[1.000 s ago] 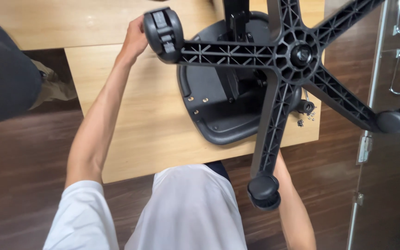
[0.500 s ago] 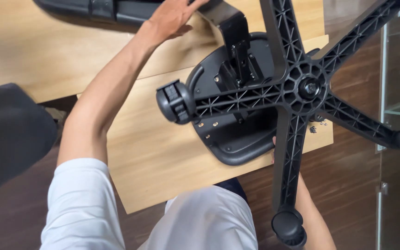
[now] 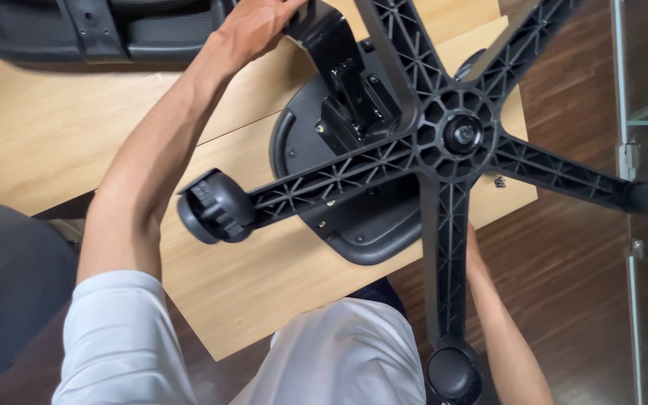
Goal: The person assembles an office chair on a wooden table. They align the black metal seat mounting plate onto the chair base, position the plastic seat shell, pick up screws and washers from the table, and drive the screws with a screwdriver and hex key, steadying the base with the other hand.
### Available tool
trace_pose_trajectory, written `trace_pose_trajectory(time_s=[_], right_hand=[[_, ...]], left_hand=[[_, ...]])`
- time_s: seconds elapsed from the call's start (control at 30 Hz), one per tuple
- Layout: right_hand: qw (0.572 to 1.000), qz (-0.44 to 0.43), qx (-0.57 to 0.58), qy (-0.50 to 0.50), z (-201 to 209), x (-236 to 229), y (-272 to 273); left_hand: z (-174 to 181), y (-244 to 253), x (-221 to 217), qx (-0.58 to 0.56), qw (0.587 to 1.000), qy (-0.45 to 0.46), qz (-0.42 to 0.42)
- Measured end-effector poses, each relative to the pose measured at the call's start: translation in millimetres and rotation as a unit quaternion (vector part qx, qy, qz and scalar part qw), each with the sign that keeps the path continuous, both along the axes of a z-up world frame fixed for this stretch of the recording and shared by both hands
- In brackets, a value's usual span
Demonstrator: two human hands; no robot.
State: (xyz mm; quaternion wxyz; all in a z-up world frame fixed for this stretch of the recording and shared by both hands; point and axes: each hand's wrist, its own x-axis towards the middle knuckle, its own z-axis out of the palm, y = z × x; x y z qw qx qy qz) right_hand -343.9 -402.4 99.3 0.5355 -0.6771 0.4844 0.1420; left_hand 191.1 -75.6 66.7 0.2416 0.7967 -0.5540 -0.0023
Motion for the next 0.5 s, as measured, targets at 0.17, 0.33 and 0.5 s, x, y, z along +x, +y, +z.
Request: trace_pose_trajectory(time_s=[0.17,0.33,0.5], right_hand=[[0.941,0.22,-0.231,0.115,69.4,44.6,17.1],[0.901,0.302,-0.312,0.019,216.4,128.4,69.7],[0.859,0.346,-0.367,-0.089,310.3,181.4,105.7]], left_hand=[[2.2,1.2,-3.8,-0.035,0.999,0.024,-0.003],[17.1,1.6,-7.7,-0.025,1.0,-0.008,0.012],[18.5,3.2,-11.9,0.014,0.999,0.037,0.035]])
